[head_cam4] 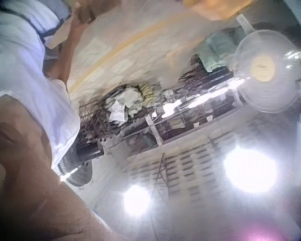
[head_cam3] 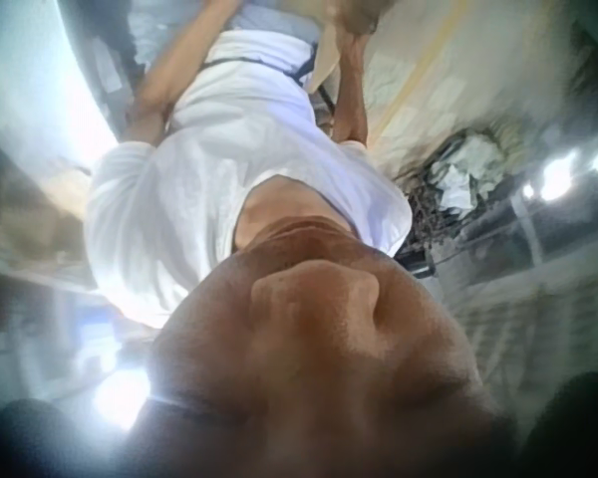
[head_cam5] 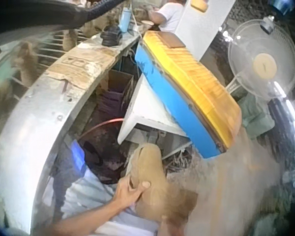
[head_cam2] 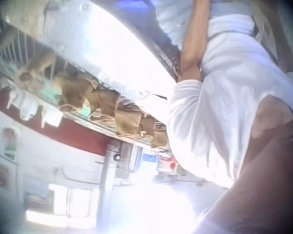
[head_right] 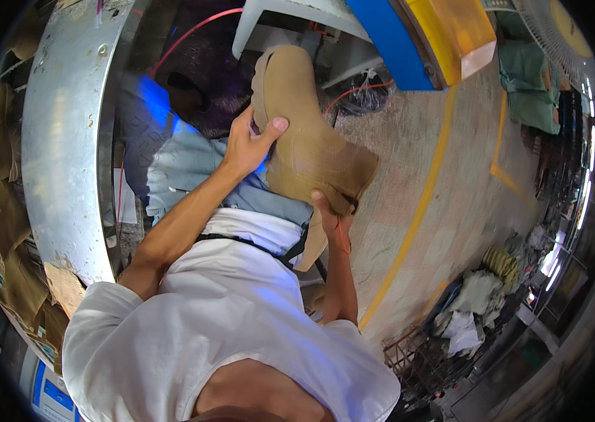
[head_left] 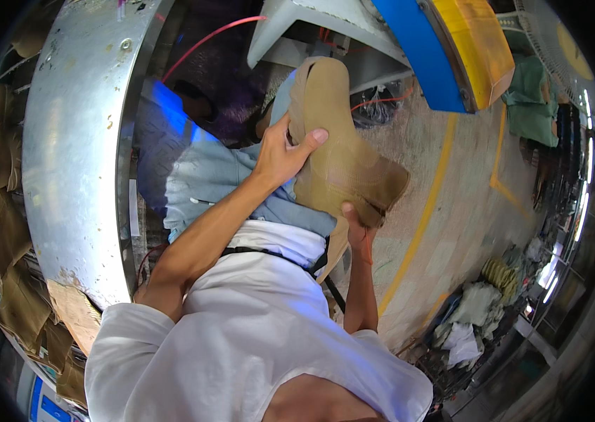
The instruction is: The person picks up boots from a conveyor belt, applies adhesive along the bottom edge using a pen-like tool, and places them back on the belt.
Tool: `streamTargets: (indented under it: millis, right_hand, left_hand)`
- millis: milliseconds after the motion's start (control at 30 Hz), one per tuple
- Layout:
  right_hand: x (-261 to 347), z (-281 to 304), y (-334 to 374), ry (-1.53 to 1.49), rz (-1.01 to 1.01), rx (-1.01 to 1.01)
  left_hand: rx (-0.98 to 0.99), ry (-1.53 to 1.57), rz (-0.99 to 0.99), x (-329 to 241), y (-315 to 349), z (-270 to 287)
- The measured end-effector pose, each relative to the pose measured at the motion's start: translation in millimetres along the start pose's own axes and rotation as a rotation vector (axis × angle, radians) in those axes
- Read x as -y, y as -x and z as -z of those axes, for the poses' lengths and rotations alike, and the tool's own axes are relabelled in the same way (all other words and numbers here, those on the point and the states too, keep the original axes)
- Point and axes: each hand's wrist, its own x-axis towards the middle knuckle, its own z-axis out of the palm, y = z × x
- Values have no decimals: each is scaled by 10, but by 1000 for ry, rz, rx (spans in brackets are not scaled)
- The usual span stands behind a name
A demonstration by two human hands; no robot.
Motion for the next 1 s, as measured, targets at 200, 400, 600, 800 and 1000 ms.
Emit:
streamTargets:
  millis: [200,400,600,800,1000]
  right_hand:
    - [-141,-17,226,101,-2,25]
    - [-232,25,303,99,7,74]
    - [-245,30,429,243,29,130]
    - [-429,-100,567,220,320,152]
    - [-123,-230,372,123,310,158]
  left_hand:
    - [44,531,117,-168,-210,192]
    - [-41,95,-131,-480,-137,277]
    - [23,242,-164,-594,-80,337]
    - [155,159,19,-934,-170,522]
    - [70,-131,-141,-730,-384,540]
